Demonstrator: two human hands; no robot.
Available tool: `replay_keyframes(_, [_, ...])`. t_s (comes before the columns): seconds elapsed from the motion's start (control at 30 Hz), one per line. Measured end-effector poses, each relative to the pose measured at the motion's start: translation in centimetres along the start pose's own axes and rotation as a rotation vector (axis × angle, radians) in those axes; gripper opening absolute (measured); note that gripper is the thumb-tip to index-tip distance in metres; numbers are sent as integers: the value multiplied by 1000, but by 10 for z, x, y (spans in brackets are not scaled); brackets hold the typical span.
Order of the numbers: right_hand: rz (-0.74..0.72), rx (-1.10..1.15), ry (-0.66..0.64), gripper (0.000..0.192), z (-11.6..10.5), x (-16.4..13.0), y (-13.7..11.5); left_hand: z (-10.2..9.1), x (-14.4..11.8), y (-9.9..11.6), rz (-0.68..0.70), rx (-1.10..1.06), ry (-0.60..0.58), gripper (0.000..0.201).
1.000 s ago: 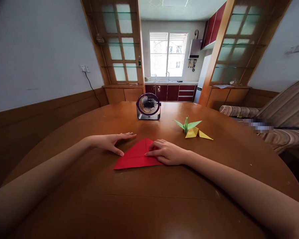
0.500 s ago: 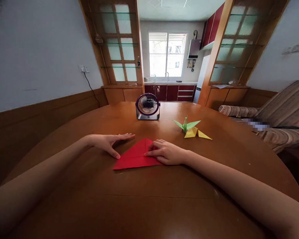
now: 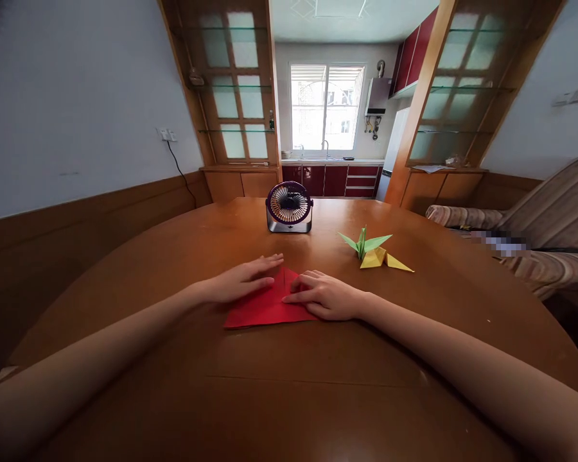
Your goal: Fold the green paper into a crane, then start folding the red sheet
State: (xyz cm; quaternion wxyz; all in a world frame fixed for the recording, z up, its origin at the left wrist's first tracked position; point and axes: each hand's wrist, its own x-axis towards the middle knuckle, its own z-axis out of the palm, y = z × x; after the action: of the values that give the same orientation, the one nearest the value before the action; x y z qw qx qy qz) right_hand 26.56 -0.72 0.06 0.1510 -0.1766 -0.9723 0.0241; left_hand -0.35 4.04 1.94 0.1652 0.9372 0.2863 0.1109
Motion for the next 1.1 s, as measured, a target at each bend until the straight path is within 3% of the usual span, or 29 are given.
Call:
replay_keyframes(0.13, [-2, 8, 13, 43, 1, 0, 0, 21, 6, 7, 44, 89, -59, 56])
replay_keyframes(0.3, [5, 123, 82, 35, 1, -1, 2, 28, 6, 2, 56, 143, -77, 53])
replay_keyframes(0.47, [164, 347, 261, 26, 2, -3, 7, 27, 5, -1, 69, 157, -90, 53])
replay_keyframes(0.57, [251, 358, 337, 26, 4, -4, 11, 27, 4, -1, 71, 162, -111, 53])
replay_keyframes(0.83, [200, 30, 178, 28, 3, -4, 12, 23, 1, 6, 78, 161, -140, 50])
replay_keyframes(1.1, [104, -66, -45, 29, -23, -4, 14, 24, 0, 3, 97, 134, -112, 49])
